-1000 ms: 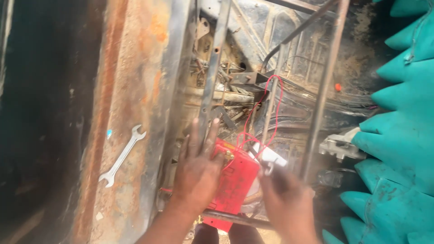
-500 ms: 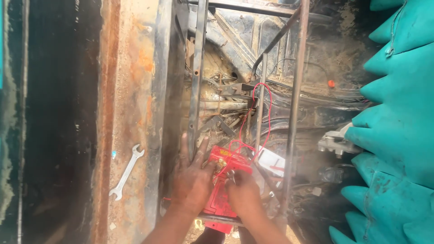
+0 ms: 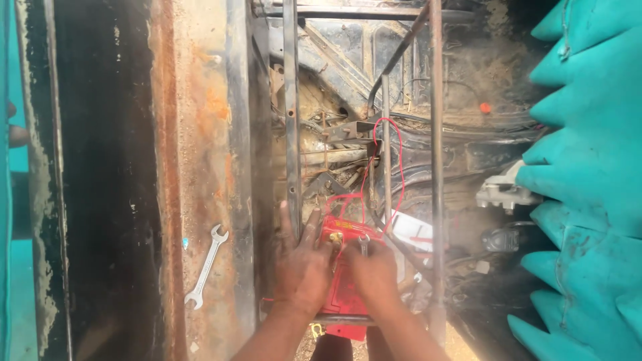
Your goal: Connecting electrical wires and cables to a vehicle battery.
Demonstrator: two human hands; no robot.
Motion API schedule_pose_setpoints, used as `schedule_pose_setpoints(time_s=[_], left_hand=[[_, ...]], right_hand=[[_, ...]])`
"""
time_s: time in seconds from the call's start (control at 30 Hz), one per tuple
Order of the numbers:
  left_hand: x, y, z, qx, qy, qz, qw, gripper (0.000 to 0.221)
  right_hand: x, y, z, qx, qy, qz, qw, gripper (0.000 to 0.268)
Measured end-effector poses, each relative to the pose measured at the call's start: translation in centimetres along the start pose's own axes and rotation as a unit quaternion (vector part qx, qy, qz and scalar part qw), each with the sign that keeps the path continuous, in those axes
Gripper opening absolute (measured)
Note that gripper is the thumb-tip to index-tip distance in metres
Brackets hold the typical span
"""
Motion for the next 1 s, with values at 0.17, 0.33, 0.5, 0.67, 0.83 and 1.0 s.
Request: schedule_pose_setpoints(time_s=[0.17, 0.33, 0.5, 0.67, 0.83, 1.0], left_hand=[[0.0, -0.1, 0.3, 0.003, -0.01, 0.004, 1.0, 0.028], [-0.1, -0.5, 1.0, 0.035, -0.012, -0.015, 0.999, 0.024], [-0.3, 0.0, 0.8, 0.047, 0.016, 0.016, 0.999, 0.034], [-0.1, 0.5, 0.0, 0.008, 0.005, -0.005, 1.0, 0.04], [0.1, 0.8, -0.1, 0.015, 0.005, 0.003, 1.0, 0.041], [-0.3, 0.0, 0.7, 0.041, 0.023, 0.022, 0.999, 0.043]], right_hand=[[1.6, 0.0, -0.1, -0.014, 0.021, -0.005, 1.0, 0.032], [2.3, -1.6, -0.5, -0.038, -0.025, -0.009, 0.999, 0.029], [3.5, 0.3, -0.1, -0.101, -0.077, 0.004, 0.992, 0.028], [1.8, 0.1, -2.7, -0.252, 0.059, -0.051, 0.965, 0.036], [0.2, 0.2, -3.0, -0.309, 0.112, -0.094, 0.94, 0.033], [0.1, -2.1, -2.7, -0.228, 0.179, -0.183, 0.939, 0.021]])
Point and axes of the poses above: each hand's wrist, its own x-axis towards the middle knuckle, its own z-axis out of the palm, y = z × x, the point moved 5 cm from there along x, towards the middle knuckle, and after that the axes turned 14 degrees about -x, right-handed, at the moved point
